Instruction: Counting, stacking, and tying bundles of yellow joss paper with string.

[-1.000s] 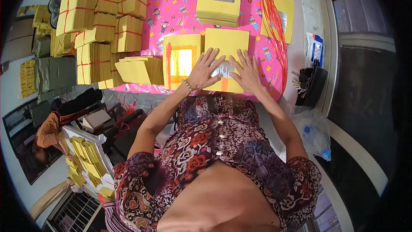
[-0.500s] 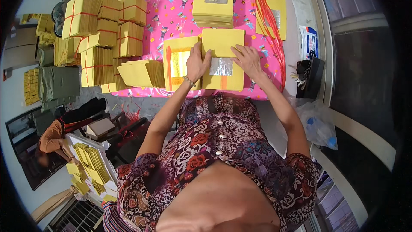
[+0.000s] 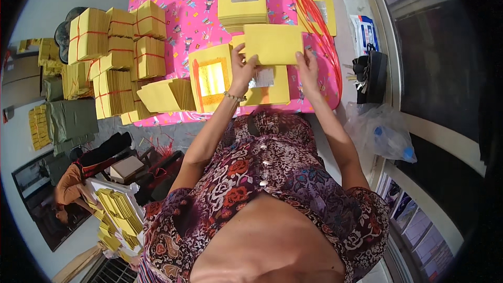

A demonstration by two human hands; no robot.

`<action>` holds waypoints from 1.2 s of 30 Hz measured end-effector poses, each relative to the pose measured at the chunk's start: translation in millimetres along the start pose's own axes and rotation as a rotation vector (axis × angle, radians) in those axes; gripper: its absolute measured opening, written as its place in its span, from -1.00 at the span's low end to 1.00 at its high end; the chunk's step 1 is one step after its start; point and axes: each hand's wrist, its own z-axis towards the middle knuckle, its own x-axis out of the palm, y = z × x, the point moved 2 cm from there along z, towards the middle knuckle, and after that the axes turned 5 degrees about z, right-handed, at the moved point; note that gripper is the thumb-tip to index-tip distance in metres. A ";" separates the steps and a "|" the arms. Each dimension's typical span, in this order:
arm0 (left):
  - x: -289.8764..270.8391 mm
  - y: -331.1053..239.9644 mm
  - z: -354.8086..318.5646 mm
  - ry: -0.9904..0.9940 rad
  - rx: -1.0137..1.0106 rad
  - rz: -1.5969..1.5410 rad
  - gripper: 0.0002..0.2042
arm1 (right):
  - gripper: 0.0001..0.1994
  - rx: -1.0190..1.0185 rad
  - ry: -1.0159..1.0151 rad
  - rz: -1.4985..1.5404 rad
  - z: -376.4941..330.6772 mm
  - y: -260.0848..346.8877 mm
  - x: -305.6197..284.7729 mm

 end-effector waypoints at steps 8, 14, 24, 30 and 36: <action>-5.0 12.7 -24.0 0.306 0.363 0.481 -0.42 | -0.68 0.223 -0.139 0.220 -9.1 -39.8 -103.1; -39.3 7.9 -59.2 0.411 0.520 0.954 -0.54 | -0.69 0.046 -0.191 -0.159 0.7 -84.1 -165.4; -46.8 34.8 -67.1 0.493 0.683 1.281 -0.38 | -0.66 -0.548 -0.224 -1.272 -6.2 -34.7 -115.1; -51.9 26.4 -65.1 0.506 0.677 1.252 -0.41 | -0.74 -0.588 0.299 -0.845 -54.5 26.1 -44.0; -60.5 21.1 -54.9 0.572 0.594 1.036 -0.63 | -0.70 -0.705 0.759 -0.981 -84.4 25.0 -5.6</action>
